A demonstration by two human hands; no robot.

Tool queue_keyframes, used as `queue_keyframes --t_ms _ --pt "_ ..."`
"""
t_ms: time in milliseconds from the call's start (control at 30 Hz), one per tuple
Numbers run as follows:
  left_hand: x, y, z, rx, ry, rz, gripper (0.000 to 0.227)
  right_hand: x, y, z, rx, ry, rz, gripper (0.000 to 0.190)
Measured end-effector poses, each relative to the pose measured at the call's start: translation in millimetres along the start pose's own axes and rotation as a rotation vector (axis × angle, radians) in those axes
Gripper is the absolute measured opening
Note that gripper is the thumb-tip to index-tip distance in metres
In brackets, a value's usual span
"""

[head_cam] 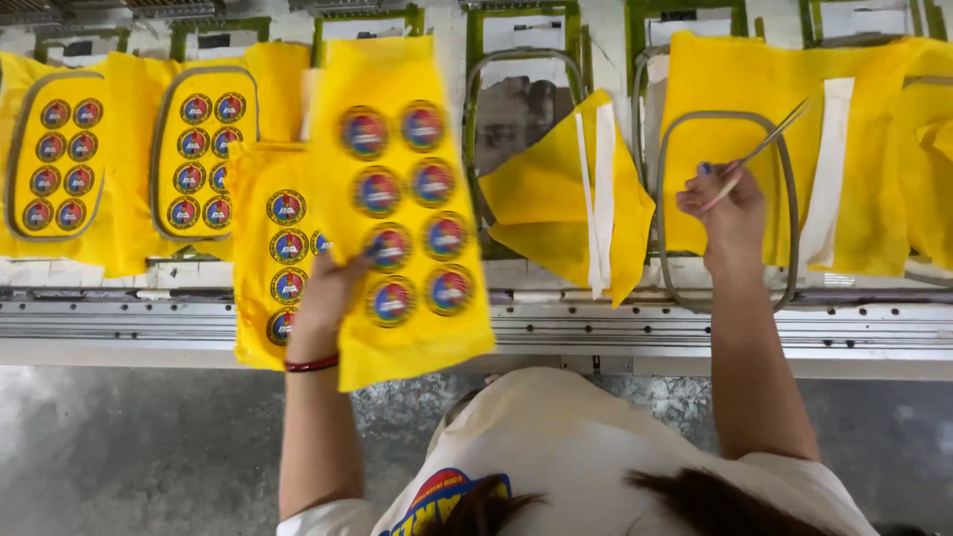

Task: Trimming excess fabric from embroidered patches and removing them from the embroidery machine hoops.

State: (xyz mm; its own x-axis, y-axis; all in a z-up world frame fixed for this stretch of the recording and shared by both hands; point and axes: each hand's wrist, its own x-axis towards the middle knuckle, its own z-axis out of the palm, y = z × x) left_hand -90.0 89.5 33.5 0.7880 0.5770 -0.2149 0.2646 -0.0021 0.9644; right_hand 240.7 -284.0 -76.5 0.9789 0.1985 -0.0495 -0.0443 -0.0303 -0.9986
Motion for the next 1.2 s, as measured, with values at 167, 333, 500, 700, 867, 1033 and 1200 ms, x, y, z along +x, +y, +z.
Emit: queue_keyframes --t_ms 167,333,500,700,867,1033,1200 --pt "-24.2 -5.2 -48.1 0.030 0.277 -0.175 0.038 -43.0 43.8 37.9 -0.164 -0.142 -0.051 0.026" --pt "-23.3 -57.9 -75.1 0.080 0.387 -0.285 0.042 -46.5 109.4 71.1 -0.819 -0.186 -0.295 0.047" --pt "-12.9 -145.5 -107.2 0.139 0.361 -0.360 0.048 -30.5 140.9 69.9 -0.872 -0.067 -0.414 0.043" --pt "-17.4 -150.9 -111.1 0.192 0.338 -0.431 0.044 -47.8 90.4 52.2 -0.324 -0.030 -0.148 0.027" --pt "-14.7 -139.8 -118.9 0.285 0.374 -0.438 0.045 -46.4 62.4 38.2 -0.083 0.028 0.079 0.030" --pt "4.6 -189.3 -166.6 0.538 0.327 -0.443 0.033 -21.4 37.0 -0.7 -0.023 0.007 0.329 0.024" --pt "0.9 -180.7 -158.3 0.781 0.424 -0.376 0.059 -14.3 35.6 -32.5 0.243 0.003 0.265 0.030"
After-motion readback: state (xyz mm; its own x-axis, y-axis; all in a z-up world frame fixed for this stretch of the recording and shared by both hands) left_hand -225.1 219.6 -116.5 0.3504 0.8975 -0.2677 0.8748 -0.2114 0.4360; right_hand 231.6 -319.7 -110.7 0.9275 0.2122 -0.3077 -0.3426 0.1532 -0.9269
